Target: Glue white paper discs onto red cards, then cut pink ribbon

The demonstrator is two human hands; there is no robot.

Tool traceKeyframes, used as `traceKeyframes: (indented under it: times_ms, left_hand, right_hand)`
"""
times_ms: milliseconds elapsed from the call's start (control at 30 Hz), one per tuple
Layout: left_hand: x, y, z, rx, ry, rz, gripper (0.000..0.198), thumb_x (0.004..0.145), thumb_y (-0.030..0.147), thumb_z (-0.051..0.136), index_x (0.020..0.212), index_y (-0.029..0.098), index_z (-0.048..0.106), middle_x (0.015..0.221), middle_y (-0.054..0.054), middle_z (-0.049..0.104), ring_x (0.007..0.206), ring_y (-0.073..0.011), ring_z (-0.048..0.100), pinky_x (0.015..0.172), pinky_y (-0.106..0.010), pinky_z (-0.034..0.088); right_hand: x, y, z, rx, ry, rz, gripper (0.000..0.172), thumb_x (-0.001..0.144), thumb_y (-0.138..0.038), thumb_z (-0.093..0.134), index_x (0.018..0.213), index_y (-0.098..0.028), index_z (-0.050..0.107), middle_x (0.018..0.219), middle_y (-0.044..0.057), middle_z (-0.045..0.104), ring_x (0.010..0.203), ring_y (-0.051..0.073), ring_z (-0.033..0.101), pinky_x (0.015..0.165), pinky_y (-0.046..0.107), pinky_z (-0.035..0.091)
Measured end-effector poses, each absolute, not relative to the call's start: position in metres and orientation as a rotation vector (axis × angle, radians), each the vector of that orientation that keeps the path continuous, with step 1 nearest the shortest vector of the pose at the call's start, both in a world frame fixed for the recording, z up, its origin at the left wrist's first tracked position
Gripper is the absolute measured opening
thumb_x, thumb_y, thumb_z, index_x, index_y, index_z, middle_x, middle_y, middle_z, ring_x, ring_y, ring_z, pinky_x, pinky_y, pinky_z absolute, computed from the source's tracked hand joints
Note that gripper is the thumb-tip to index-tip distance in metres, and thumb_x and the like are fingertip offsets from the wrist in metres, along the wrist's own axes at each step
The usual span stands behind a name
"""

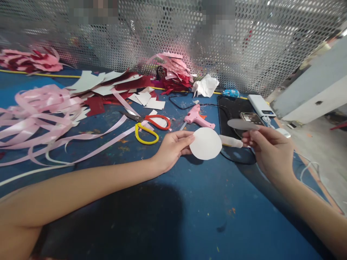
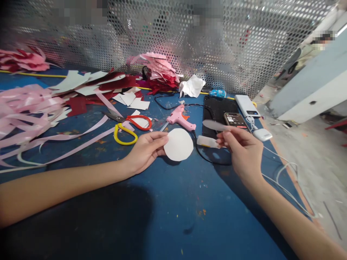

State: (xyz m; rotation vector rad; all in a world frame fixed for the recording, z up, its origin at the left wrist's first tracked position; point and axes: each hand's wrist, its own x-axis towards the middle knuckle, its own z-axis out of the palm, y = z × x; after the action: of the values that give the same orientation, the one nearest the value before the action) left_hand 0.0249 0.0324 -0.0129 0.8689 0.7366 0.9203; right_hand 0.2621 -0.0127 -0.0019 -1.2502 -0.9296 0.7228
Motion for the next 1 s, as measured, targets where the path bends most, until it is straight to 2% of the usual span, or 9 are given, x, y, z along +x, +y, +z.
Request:
traceKeyframes:
  times_ms: [67, 133, 200, 367, 567, 800, 1000]
  left_hand:
    - [0.025, 0.032, -0.012, 0.868, 0.752, 0.922, 0.021, 0.069, 0.027, 0.075, 0.085, 0.014, 0.070, 0.080, -0.005, 0.071, 0.069, -0.0129, 0.064, 0.060, -0.022, 0.055]
    - [0.025, 0.032, -0.012, 0.870, 0.765, 0.923, 0.022, 0.069, 0.027, 0.075, 0.086, 0.014, 0.069, 0.080, -0.005, 0.071, 0.070, -0.0134, 0.064, 0.060, -0.023, 0.055]
    - [0.024, 0.032, -0.012, 0.865, 0.771, 0.922, 0.023, 0.069, 0.027, 0.075, 0.086, 0.014, 0.069, 0.078, -0.004, 0.070, 0.069, -0.0138, 0.065, 0.060, -0.024, 0.055]
    - [0.024, 0.033, -0.013, 0.863, 0.761, 0.919, 0.022, 0.069, 0.027, 0.075, 0.086, 0.014, 0.069, 0.078, -0.004, 0.071, 0.069, -0.0136, 0.066, 0.060, -0.024, 0.057]
    - [0.024, 0.032, -0.012, 0.872, 0.782, 0.889, 0.022, 0.067, 0.026, 0.077, 0.083, 0.013, 0.068, 0.078, -0.004, 0.071, 0.068, -0.0123, 0.066, 0.061, -0.022, 0.057]
    - [0.025, 0.030, -0.012, 0.895, 0.796, 0.868, 0.027, 0.063, 0.028, 0.080, 0.080, 0.013, 0.066, 0.071, -0.001, 0.069, 0.066, -0.0120, 0.065, 0.063, -0.024, 0.058]
    - [0.026, 0.031, -0.013, 0.918, 0.798, 0.852, 0.023, 0.067, 0.027, 0.077, 0.080, 0.013, 0.066, 0.072, -0.001, 0.066, 0.068, -0.0113, 0.064, 0.066, -0.025, 0.058]
  right_hand:
    - [0.262, -0.013, -0.002, -1.148, -0.968, 0.799, 0.021, 0.075, -0.033, 0.067, 0.090, -0.019, 0.071, 0.084, 0.006, 0.070, 0.071, 0.017, 0.066, 0.066, 0.032, 0.055]
    - [0.261, -0.015, -0.005, -1.161, -1.007, 0.810, 0.021, 0.078, -0.034, 0.064, 0.091, -0.021, 0.072, 0.091, 0.007, 0.071, 0.073, 0.018, 0.067, 0.069, 0.035, 0.055]
    - [0.259, -0.017, -0.009, -1.264, -1.048, 0.734, 0.019, 0.076, -0.033, 0.067, 0.092, -0.024, 0.072, 0.090, 0.005, 0.071, 0.068, 0.017, 0.066, 0.067, 0.037, 0.057]
    - [0.252, -0.021, -0.009, -1.350, -1.095, 0.683, 0.042, 0.074, -0.031, 0.070, 0.116, -0.032, 0.061, 0.081, -0.001, 0.072, 0.063, 0.016, 0.067, 0.068, 0.039, 0.060]
    - [0.244, -0.027, -0.002, -1.442, -1.155, 0.699, 0.018, 0.074, -0.032, 0.070, 0.091, -0.026, 0.070, 0.081, 0.001, 0.073, 0.059, 0.015, 0.068, 0.061, 0.031, 0.061]
    - [0.230, -0.034, 0.000, -1.388, -1.122, 0.887, 0.020, 0.073, -0.031, 0.070, 0.092, -0.024, 0.070, 0.080, 0.001, 0.073, 0.063, 0.015, 0.069, 0.061, 0.029, 0.062]
    - [0.219, -0.035, -0.006, -1.320, -1.111, 1.073, 0.022, 0.073, -0.034, 0.070, 0.091, -0.021, 0.069, 0.082, 0.003, 0.072, 0.067, 0.015, 0.068, 0.066, 0.031, 0.062]
